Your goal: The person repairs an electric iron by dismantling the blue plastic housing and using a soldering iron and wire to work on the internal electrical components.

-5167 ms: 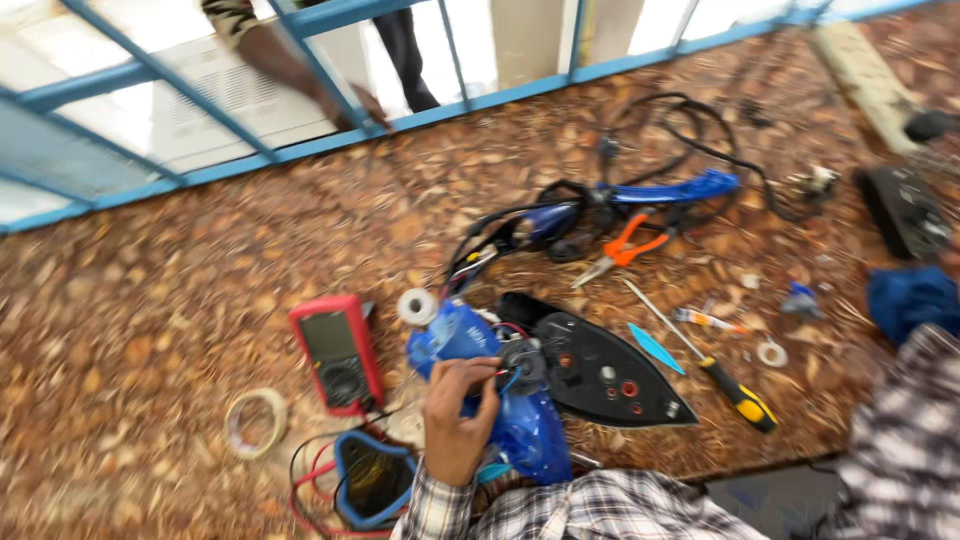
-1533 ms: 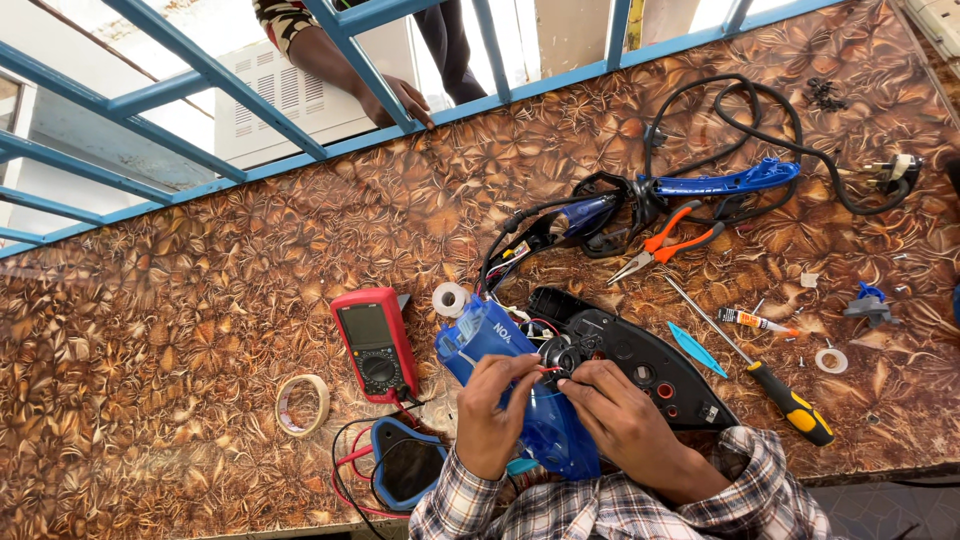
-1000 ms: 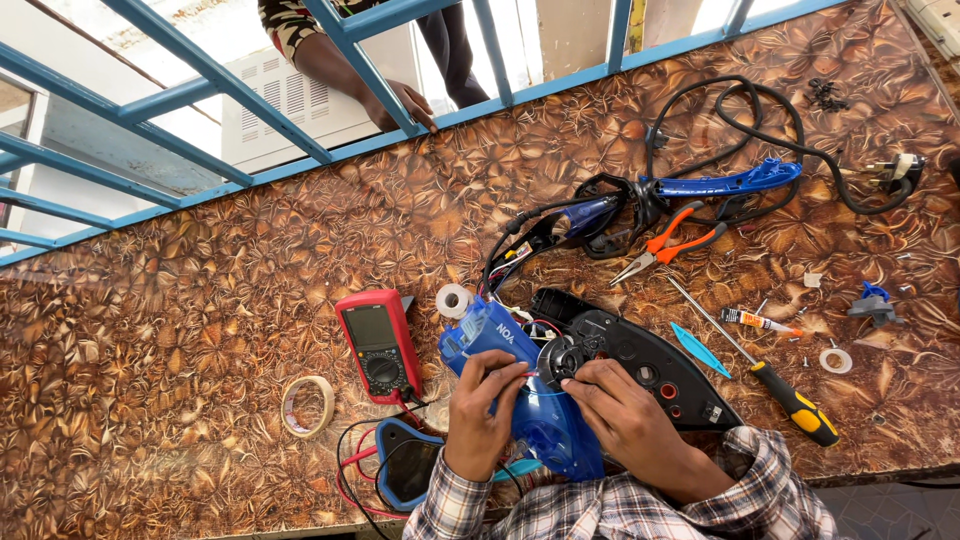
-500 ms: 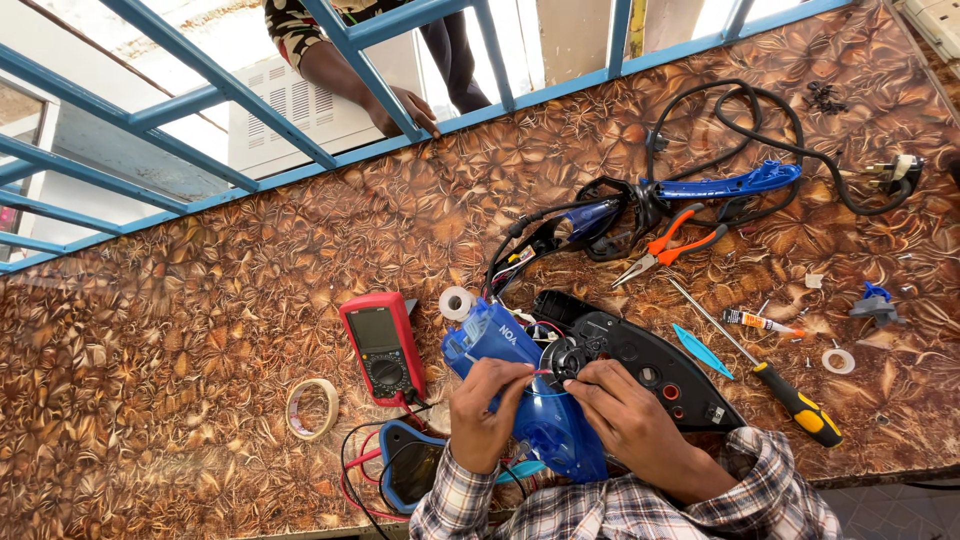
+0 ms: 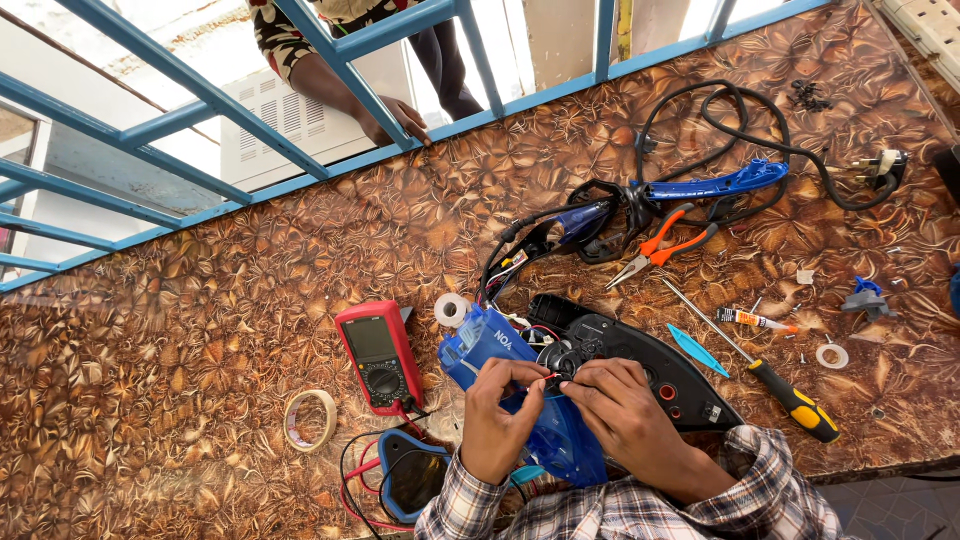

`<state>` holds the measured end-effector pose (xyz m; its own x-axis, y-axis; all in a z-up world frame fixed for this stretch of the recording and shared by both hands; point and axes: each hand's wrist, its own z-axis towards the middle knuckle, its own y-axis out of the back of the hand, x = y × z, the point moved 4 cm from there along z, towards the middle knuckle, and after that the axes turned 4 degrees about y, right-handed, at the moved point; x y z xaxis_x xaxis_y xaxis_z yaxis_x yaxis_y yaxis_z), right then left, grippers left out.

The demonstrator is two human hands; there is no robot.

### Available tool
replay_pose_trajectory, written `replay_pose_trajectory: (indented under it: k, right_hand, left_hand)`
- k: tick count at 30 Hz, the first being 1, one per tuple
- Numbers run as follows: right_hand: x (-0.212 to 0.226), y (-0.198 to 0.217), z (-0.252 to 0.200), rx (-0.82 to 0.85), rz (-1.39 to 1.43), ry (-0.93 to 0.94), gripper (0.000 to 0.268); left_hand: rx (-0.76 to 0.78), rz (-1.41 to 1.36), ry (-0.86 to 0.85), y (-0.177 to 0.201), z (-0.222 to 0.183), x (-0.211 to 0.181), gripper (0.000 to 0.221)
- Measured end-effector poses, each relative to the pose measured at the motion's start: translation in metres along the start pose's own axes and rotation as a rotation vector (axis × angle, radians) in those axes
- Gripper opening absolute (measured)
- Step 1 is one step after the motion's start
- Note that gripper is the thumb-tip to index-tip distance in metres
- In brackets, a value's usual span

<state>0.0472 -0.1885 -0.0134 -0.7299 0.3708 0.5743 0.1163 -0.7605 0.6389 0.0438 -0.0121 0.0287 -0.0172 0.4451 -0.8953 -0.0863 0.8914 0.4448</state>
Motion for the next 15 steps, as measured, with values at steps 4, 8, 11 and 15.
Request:
replay_pose_trajectory:
  k: [4,8,11,15]
  right_hand:
    - [0.004,0.004,0.002,0.005,-0.003,-0.004,0.025]
    - [0.006,0.009,0.002,-0.013,0.009,0.028,0.031]
    - [-0.012,0.010,-0.012,-0.040,0.015,-0.020,0.034]
    - [-0.039,0.044,-0.025,-0.163,0.005,-0.215,0.028]
  left_hand:
    - [-0.014,-0.017,0.017,0.001,0.000,0.001,0.007]
    - [-0.036,0.005,0.005,0.000,-0.001,0.000,0.006]
    - [-0.048,0.021,0.005,-0.002,-0.002,0.003,0.006]
    - [-0.050,0.028,0.017,-0.002,-0.005,0.009,0.004]
